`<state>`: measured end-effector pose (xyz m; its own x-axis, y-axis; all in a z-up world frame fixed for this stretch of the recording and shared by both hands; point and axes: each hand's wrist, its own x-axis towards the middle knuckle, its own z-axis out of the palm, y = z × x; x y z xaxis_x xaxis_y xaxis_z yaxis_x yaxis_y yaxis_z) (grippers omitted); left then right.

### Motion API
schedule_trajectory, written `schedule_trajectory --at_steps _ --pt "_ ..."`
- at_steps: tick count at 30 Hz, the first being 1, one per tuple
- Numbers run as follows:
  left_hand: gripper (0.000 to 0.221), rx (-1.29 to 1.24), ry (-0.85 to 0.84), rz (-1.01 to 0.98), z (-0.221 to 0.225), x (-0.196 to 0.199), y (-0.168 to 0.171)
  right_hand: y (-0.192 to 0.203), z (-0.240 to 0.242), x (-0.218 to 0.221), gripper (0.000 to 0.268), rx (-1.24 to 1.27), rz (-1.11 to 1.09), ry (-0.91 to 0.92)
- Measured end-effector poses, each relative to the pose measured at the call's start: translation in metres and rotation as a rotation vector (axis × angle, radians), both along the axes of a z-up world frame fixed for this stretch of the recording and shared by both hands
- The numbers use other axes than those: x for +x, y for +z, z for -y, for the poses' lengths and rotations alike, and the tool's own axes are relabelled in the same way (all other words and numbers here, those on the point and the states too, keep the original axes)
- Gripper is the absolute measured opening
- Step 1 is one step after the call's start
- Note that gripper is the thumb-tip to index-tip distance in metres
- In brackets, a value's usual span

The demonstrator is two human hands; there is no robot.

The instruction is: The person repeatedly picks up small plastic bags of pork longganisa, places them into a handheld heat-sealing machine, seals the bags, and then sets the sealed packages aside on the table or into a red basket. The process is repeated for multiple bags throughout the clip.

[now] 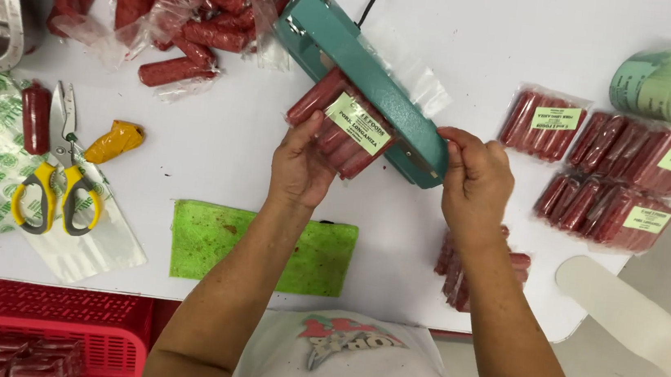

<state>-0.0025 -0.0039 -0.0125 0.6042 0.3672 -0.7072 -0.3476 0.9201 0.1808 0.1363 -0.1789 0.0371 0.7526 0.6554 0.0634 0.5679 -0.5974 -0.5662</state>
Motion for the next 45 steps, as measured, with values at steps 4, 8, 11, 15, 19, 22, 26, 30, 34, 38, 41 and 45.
schedule_trajectory --at_steps 4,8,11,15,19,22,26,30,34,38,41,45 --pt "0.022 0.029 0.018 -0.038 0.005 -0.004 -0.017 -0.017 0.003 0.001 0.024 0.107 0.018 0.023" --pt "0.025 0.022 -0.006 -0.012 0.006 -0.006 -0.029 -0.023 0.002 0.005 0.024 0.127 0.018 0.035" --pt "0.029 0.023 0.001 -0.012 0.007 -0.006 -0.029 -0.027 0.002 0.006 0.025 0.164 0.005 0.034" --pt "0.031 0.022 -0.026 -0.023 0.006 -0.009 -0.031 -0.029 0.002 0.005 0.025 0.183 0.013 0.064" --pt "0.035 0.04 -0.04 -0.043 0.007 -0.011 -0.034 -0.029 0.002 0.007 0.025 0.189 0.04 0.091" --pt "0.035 0.039 -0.051 -0.035 0.006 -0.013 -0.039 -0.032 0.002 0.007 0.026 0.207 0.04 0.087" --pt "0.037 0.057 -0.047 -0.011 0.007 -0.014 -0.043 -0.029 0.0 0.007 0.026 0.229 0.052 0.081" --pt "0.037 0.071 -0.046 0.013 0.007 -0.013 -0.042 -0.028 -0.001 0.007 0.026 0.227 0.06 0.093" --pt "0.038 0.099 -0.054 0.039 0.009 -0.014 -0.046 -0.031 0.0 0.008 0.025 0.235 0.066 0.102" --pt "0.038 0.099 -0.044 0.064 0.012 -0.017 -0.052 -0.029 0.001 0.007 0.027 0.236 0.054 0.1" --pt "0.039 0.103 -0.02 0.08 0.014 -0.017 -0.051 -0.033 0.004 0.008 0.027 0.242 0.067 0.105" --pt "0.059 0.095 0.014 0.1 0.013 -0.016 -0.044 -0.041 0.01 0.007 0.023 0.176 0.091 0.127"
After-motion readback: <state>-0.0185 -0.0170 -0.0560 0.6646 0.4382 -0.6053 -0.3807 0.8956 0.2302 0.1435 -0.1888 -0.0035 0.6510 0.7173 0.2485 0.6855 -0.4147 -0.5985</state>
